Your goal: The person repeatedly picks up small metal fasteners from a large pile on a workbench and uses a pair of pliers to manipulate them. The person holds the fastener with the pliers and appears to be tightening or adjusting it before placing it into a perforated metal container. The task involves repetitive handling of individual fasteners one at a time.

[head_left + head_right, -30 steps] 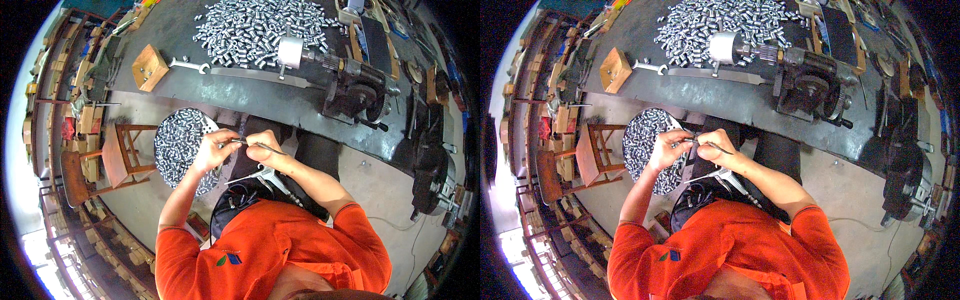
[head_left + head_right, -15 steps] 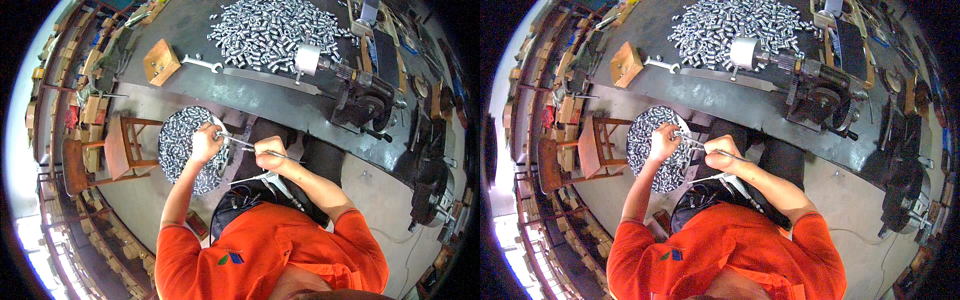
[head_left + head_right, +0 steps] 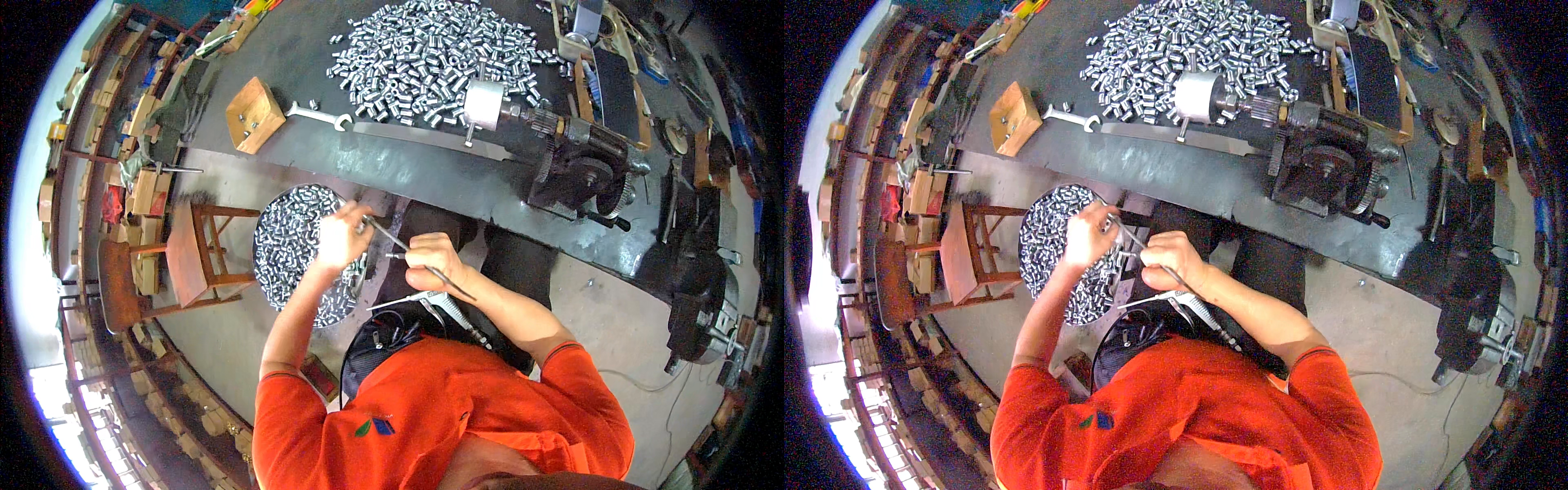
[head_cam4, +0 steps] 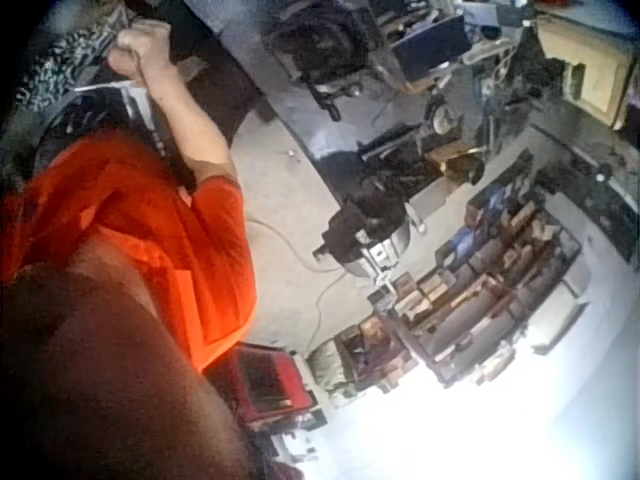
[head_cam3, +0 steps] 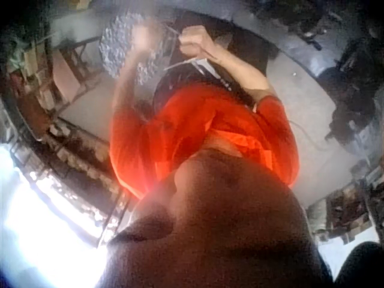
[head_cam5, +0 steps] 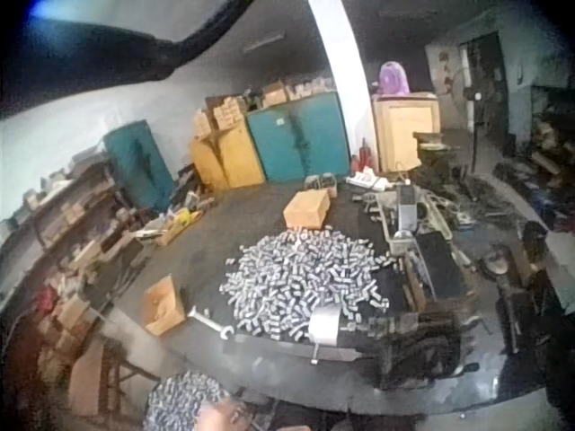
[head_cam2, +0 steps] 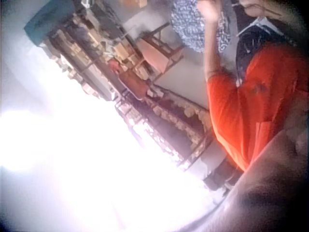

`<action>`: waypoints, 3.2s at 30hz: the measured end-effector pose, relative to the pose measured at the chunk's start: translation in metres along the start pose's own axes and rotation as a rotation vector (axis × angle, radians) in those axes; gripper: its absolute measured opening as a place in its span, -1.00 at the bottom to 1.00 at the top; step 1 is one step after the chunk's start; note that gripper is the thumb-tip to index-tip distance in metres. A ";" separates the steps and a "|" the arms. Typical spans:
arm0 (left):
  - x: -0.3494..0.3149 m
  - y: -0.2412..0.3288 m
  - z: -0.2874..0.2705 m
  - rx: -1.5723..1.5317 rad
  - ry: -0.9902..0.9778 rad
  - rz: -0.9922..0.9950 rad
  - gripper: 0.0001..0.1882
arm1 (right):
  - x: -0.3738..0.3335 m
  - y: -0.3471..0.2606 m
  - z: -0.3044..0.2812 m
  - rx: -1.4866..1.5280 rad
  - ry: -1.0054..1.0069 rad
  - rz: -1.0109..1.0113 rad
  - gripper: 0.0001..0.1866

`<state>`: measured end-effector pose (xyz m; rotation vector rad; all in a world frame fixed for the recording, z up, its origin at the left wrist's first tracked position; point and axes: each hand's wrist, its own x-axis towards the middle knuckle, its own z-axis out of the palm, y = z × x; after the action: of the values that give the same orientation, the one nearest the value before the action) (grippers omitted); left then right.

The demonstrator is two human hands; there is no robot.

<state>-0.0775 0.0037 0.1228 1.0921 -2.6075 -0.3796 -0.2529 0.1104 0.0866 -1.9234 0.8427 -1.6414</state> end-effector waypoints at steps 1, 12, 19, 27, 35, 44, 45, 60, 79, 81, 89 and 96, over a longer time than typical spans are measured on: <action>0.010 -0.014 -0.003 0.020 0.062 0.070 -0.79 | -0.001 0.000 -0.002 -0.058 0.028 -0.041 -0.67; 0.214 0.028 -0.069 -1.101 0.182 0.022 -0.28 | -0.004 0.010 0.007 -0.056 0.048 0.066 -0.68; 0.102 -0.005 -0.069 -0.698 0.177 -0.150 -0.54 | -0.003 0.002 0.003 0.014 0.102 0.150 -0.68; -0.056 -0.136 0.051 -0.221 -0.218 -0.366 -0.66 | -0.003 0.004 0.009 0.045 0.068 0.190 -0.60; -0.044 -0.124 0.108 0.241 -0.397 -0.498 -0.76 | -0.008 0.013 0.011 0.045 0.063 0.212 -0.69; -0.044 -0.063 0.037 -1.188 -0.133 -0.760 -0.79 | -0.008 0.009 0.013 0.056 0.056 0.264 -0.71; -0.045 -0.050 0.031 -1.382 -0.147 -0.742 -0.77 | -0.008 0.009 0.013 0.049 0.052 0.262 -0.72; -0.030 0.012 0.010 -1.278 -0.315 -0.381 -0.80 | -0.004 0.009 0.010 0.048 0.055 0.210 -0.77; -0.024 -0.029 0.002 -0.255 0.068 -0.227 -0.82 | -0.007 0.004 0.008 0.303 0.104 0.307 -0.53; -0.024 -0.028 0.005 -0.220 0.105 -0.136 -0.81 | -0.008 0.005 0.008 0.314 0.072 0.318 -0.52; -0.018 -0.004 0.006 -0.091 0.003 0.060 -0.79 | -0.001 -0.004 -0.003 0.317 -0.058 0.484 -0.61; 0.001 -0.025 -0.010 -0.088 0.073 -0.065 -0.80 | -0.001 -0.002 -0.005 -0.006 0.032 -0.027 -0.62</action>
<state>-0.0581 -0.0159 0.1237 1.1408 -2.4728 -0.4551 -0.2581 0.1127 0.0881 -1.9254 0.8385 -1.6912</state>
